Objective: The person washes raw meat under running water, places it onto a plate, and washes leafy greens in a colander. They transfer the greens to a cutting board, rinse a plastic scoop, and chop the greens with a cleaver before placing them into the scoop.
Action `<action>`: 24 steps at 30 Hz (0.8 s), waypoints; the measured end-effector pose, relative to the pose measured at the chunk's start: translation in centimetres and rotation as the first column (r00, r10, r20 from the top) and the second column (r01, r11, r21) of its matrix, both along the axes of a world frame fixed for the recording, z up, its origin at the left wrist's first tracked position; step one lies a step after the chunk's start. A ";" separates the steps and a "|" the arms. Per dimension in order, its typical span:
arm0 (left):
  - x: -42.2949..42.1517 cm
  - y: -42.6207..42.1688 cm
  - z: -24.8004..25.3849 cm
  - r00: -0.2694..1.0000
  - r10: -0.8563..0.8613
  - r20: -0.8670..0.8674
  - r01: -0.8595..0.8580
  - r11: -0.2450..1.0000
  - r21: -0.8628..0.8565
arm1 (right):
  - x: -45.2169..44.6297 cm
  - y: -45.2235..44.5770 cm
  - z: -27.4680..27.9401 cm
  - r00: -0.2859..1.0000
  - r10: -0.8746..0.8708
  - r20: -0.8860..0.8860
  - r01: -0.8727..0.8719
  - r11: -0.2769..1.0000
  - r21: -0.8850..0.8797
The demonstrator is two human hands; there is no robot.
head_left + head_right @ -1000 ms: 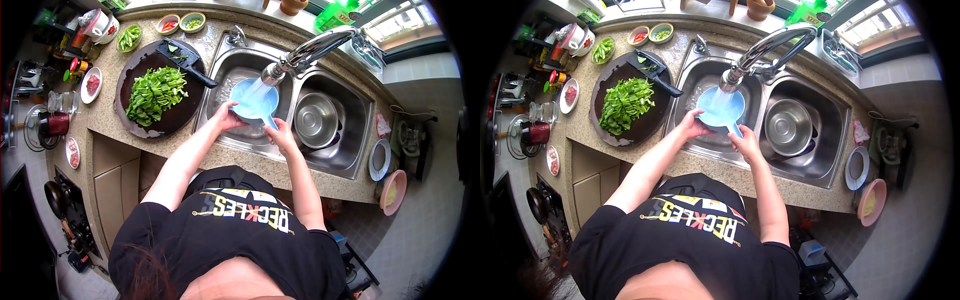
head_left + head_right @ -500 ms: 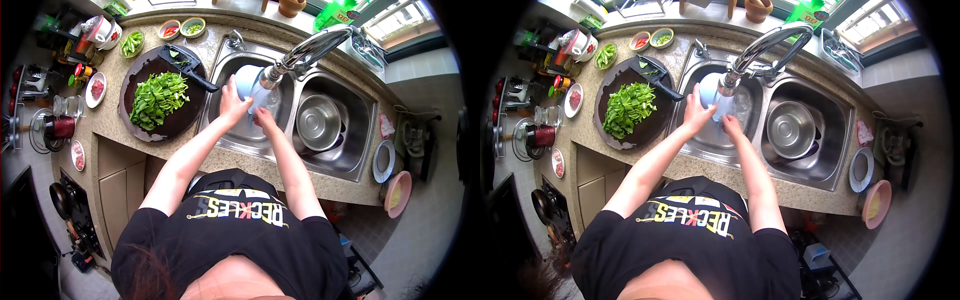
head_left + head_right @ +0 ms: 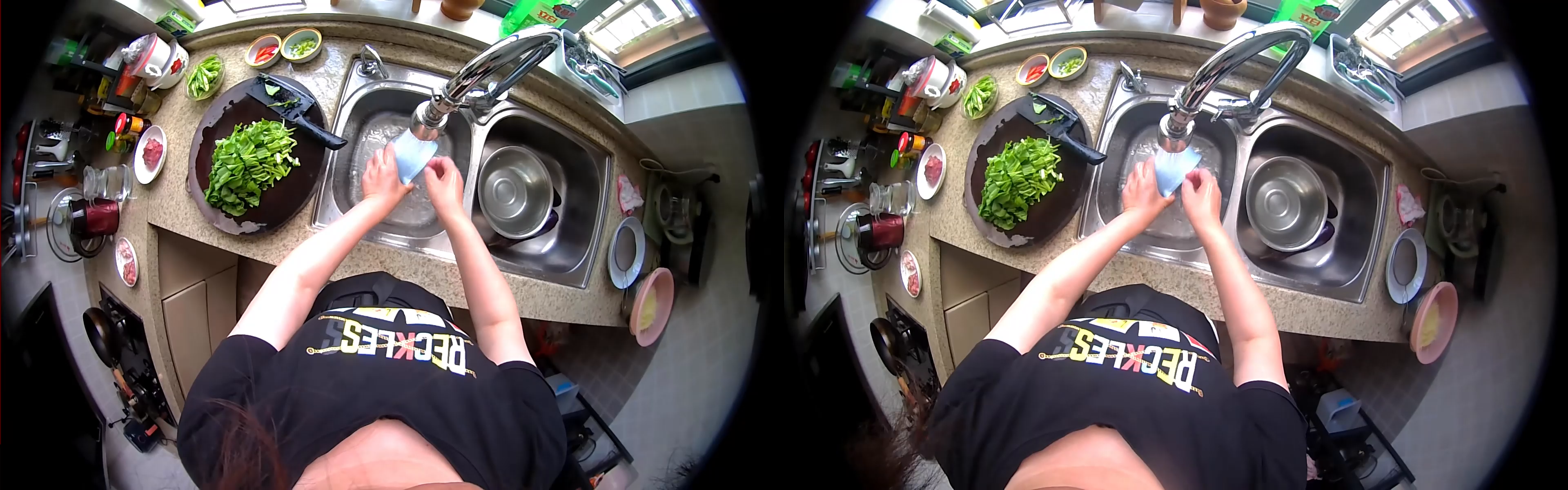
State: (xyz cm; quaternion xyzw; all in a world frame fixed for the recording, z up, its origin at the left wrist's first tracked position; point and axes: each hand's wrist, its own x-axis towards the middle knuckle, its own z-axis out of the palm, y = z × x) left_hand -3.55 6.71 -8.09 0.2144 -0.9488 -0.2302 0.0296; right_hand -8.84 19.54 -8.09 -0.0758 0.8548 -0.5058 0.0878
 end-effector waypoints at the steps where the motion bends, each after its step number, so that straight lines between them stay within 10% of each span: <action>1: -0.2 0.0 0.0 1.000 0.008 -0.018 -0.008 1.000 0.003 | -0.8 -0.3 1.4 0.996 0.001 -0.087 -0.002 1.000 -0.002; 6: -0.5 -0.6 -0.2 0.995 -0.060 -0.073 0.059 0.998 -0.024 | -5.7 -2.1 6.2 0.772 -0.022 -0.635 0.094 0.992 0.080; 15: -0.6 -2.2 0.1 0.997 0.048 -0.058 -0.048 0.999 -0.005 | -12.5 -0.3 5.1 0.688 0.550 -0.473 -0.089 0.711 0.697; 24: 0.7 -2.0 3.1 0.984 0.170 -0.060 -0.170 0.985 0.002 | -10.2 0.5 5.5 0.875 0.091 -0.475 0.045 0.963 0.267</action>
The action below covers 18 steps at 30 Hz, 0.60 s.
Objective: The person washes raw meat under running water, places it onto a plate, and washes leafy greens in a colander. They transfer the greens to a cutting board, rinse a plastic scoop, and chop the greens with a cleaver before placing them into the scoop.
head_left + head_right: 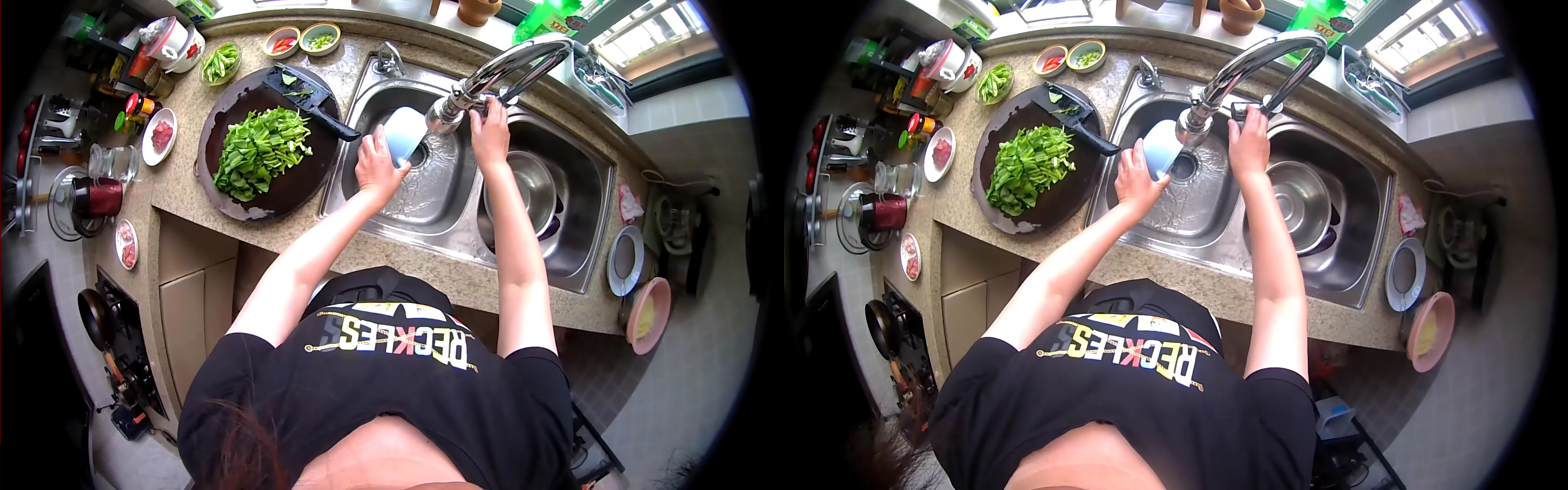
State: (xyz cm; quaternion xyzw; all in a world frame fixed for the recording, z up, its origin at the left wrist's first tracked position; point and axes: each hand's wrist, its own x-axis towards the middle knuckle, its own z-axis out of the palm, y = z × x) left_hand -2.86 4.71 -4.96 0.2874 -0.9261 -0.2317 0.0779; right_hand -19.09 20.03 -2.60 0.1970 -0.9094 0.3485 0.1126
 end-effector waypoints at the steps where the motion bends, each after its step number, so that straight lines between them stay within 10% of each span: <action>1: 0.2 0.1 0.1 0.998 -0.005 -0.062 0.002 0.999 -0.053 | 1.4 0.2 -0.6 0.997 -0.012 0.076 0.015 0.999 -0.044; 5: 0.8 0.7 0.8 0.963 -0.099 -0.251 0.053 0.982 -0.183 | 8.8 0.6 -6.1 0.989 0.057 0.134 -0.040 0.992 -0.121; 9: 1.5 1.6 1.5 0.962 -0.113 -0.249 0.054 0.971 -0.233 | 15.0 -0.7 -9.3 0.577 0.326 0.749 -0.214 0.945 -0.246; 13: 1.5 2.0 2.0 0.964 0.233 -0.132 -0.220 0.970 0.101 | 17.9 -2.2 -12.2 0.568 0.510 0.646 -0.231 0.852 -0.470; 15: 2.0 1.8 2.8 0.952 0.282 -0.117 -0.259 0.949 0.182 | 18.0 -2.0 -11.7 0.583 0.207 0.785 -0.046 0.974 -0.223; 18: 2.0 1.8 4.6 0.939 0.341 -0.031 -0.310 0.884 0.349 | 17.7 -0.7 -11.2 0.841 0.271 0.468 -0.215 0.962 -0.171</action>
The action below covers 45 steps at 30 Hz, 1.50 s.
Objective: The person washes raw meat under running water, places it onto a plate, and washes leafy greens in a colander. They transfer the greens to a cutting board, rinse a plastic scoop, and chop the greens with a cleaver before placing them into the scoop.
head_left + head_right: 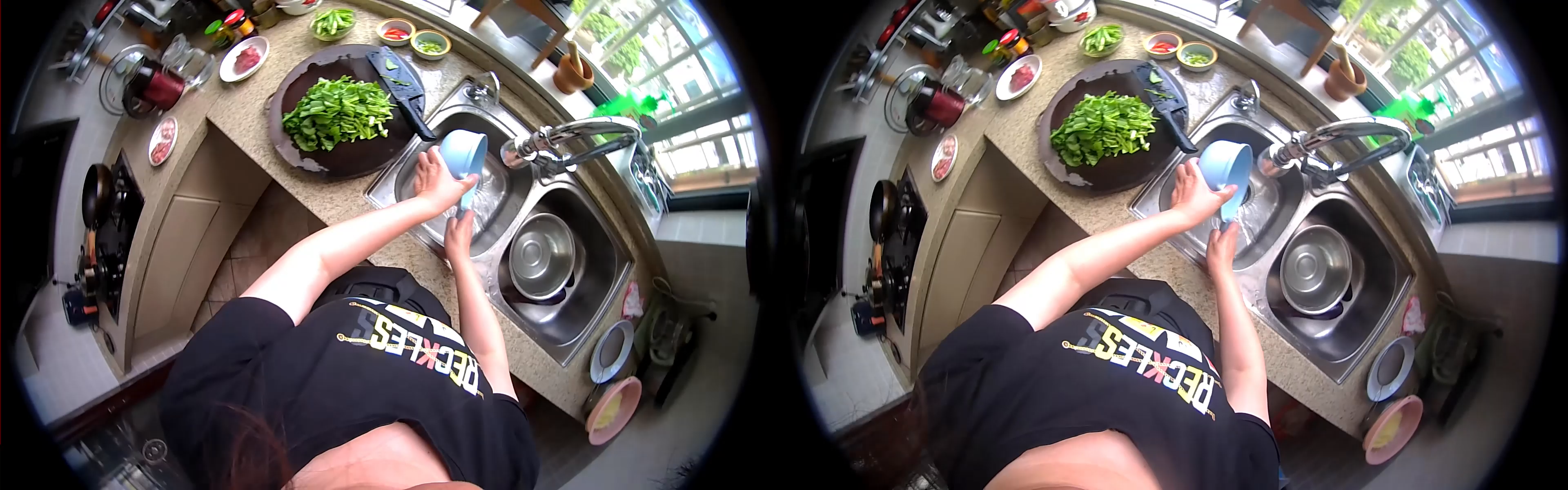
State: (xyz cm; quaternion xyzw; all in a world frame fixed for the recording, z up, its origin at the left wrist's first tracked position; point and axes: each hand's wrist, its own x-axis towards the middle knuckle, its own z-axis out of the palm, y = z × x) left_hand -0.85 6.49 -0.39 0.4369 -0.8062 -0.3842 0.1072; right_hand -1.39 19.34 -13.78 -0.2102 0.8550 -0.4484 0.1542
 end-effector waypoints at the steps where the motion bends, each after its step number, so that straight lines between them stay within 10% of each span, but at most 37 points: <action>1: -0.2 0.0 0.3 1.000 0.007 -0.001 -0.007 1.000 0.011 | 0.0 -0.1 0.4 0.999 -0.028 -0.045 0.028 1.000 0.011; 3: 0.2 0.4 1.5 0.993 -0.119 0.012 0.119 0.993 0.022 | -0.1 0.2 0.0 0.987 -0.030 -0.160 0.022 0.998 -0.051; 5: 1.1 0.9 1.1 0.970 -0.241 -0.035 0.240 0.970 -0.026 | -0.4 1.3 3.1 0.809 0.079 0.583 0.069 0.971 -0.228; 8: 3.3 1.3 0.0 0.925 -0.314 -0.213 0.298 0.949 -0.102 | 0.4 2.5 6.6 0.306 0.142 0.942 0.326 0.913 -0.243; 13: 9.3 0.6 -1.2 0.874 -0.396 -0.281 0.356 0.916 -0.186 | -1.1 7.4 7.3 -0.429 0.489 0.760 0.653 0.749 -0.114; 16: 12.3 0.0 -2.5 0.887 -0.356 -0.296 0.288 0.925 -0.249 | -0.9 9.4 6.5 -0.091 0.233 0.968 0.387 0.904 -0.182; 19: 14.3 0.0 -2.2 0.899 -0.309 -0.311 0.217 0.930 -0.296 | -0.7 11.2 6.5 -0.434 0.509 0.743 0.627 0.763 -0.157; 23: 15.5 -1.1 -1.9 0.897 -0.321 -0.304 0.242 0.932 -0.270 | 0.1 11.8 6.4 -0.410 0.562 0.718 0.684 0.711 -0.165; 27: 15.6 -2.9 -1.3 0.854 -0.400 -0.333 0.317 0.908 -0.275 | 1.6 11.4 7.7 0.042 0.155 0.987 0.429 0.889 -0.158; 29: 15.6 -4.7 -1.0 0.805 -0.439 -0.399 0.365 0.897 -0.251 | 2.0 11.8 7.6 -0.201 0.358 0.912 0.616 0.770 -0.166; 33: 16.7 -9.7 -0.2 0.715 -0.493 -0.496 0.364 0.868 -0.338 | 3.5 11.2 6.7 0.015 0.129 0.992 0.574 0.811 -0.114; 34: 17.4 -11.3 0.6 0.691 -0.493 -0.529 0.355 0.869 -0.345 | 4.5 10.6 7.4 -0.107 0.300 0.948 0.709 0.691 -0.138; 37: 20.3 -17.2 1.3 0.693 -0.450 -0.563 0.262 0.885 -0.385 | 7.4 7.4 9.1 0.318 -0.213 0.924 0.556 0.831 0.000; 41: 24.5 -27.0 0.0 0.830 -0.287 -0.479 0.090 0.915 -0.393 | 8.0 6.4 8.4 0.194 0.130 0.972 0.786 0.573 -0.233; 45: 27.3 -38.2 -3.9 0.929 -0.100 -0.355 -0.088 0.874 -0.477 | 10.7 3.4 8.7 0.387 -0.322 0.864 0.725 0.685 -0.070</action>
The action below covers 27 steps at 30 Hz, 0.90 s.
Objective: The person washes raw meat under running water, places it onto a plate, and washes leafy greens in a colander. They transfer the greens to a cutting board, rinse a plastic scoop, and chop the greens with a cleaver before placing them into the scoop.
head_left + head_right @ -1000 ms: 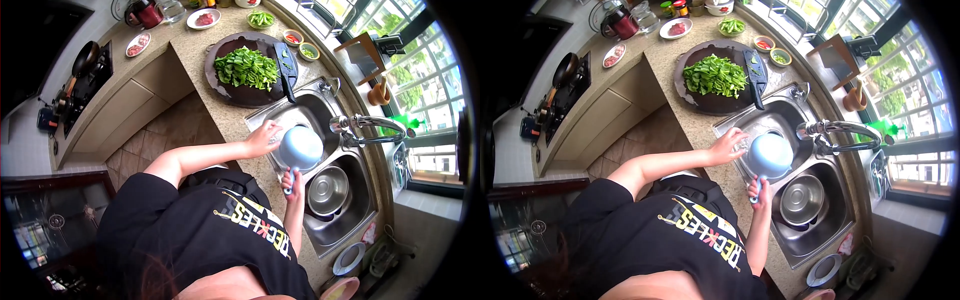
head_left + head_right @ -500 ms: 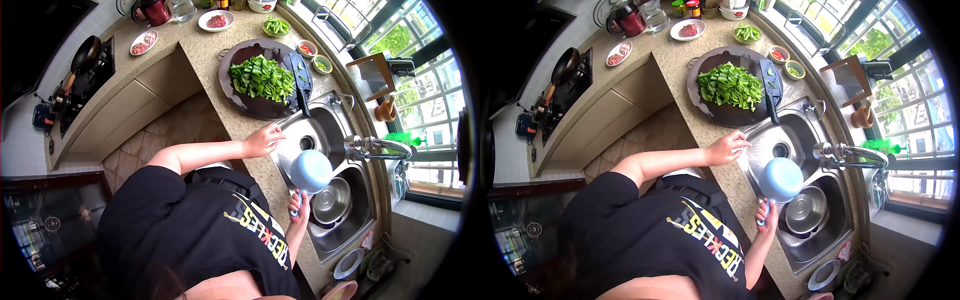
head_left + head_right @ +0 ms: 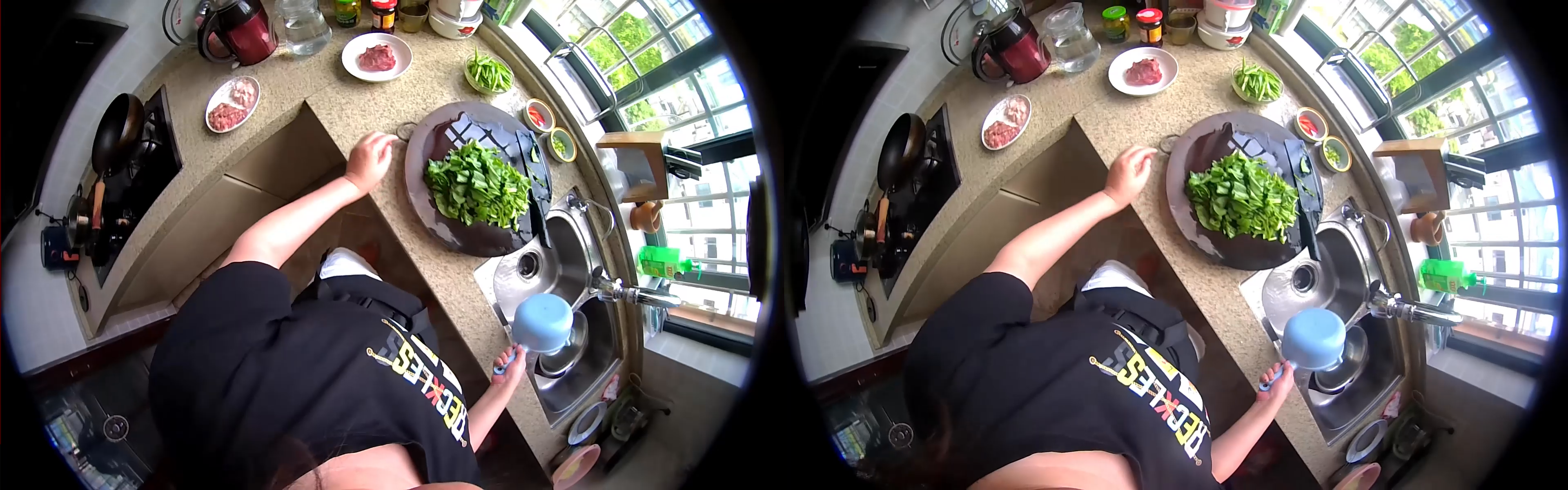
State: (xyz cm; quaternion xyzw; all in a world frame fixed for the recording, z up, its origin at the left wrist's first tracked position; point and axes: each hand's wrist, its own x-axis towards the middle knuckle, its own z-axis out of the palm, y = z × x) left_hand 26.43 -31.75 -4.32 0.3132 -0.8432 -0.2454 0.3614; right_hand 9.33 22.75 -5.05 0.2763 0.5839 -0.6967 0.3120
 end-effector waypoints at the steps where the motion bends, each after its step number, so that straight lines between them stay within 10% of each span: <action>1: 0.2 -2.6 -1.1 0.997 0.055 0.045 -0.053 0.997 -0.061 | 0.4 -0.5 0.2 0.998 -0.052 0.030 0.054 0.997 -0.049; 10: -1.7 -13.2 -6.8 0.785 0.001 0.619 0.105 0.985 -0.134 | 1.1 -4.2 4.6 0.998 -0.008 -0.062 0.015 0.994 0.106; 27: 1.4 12.6 -6.3 0.902 -0.082 0.425 0.132 0.987 -0.088 | -2.6 -5.3 5.0 0.974 0.183 -0.132 -0.165 0.977 0.133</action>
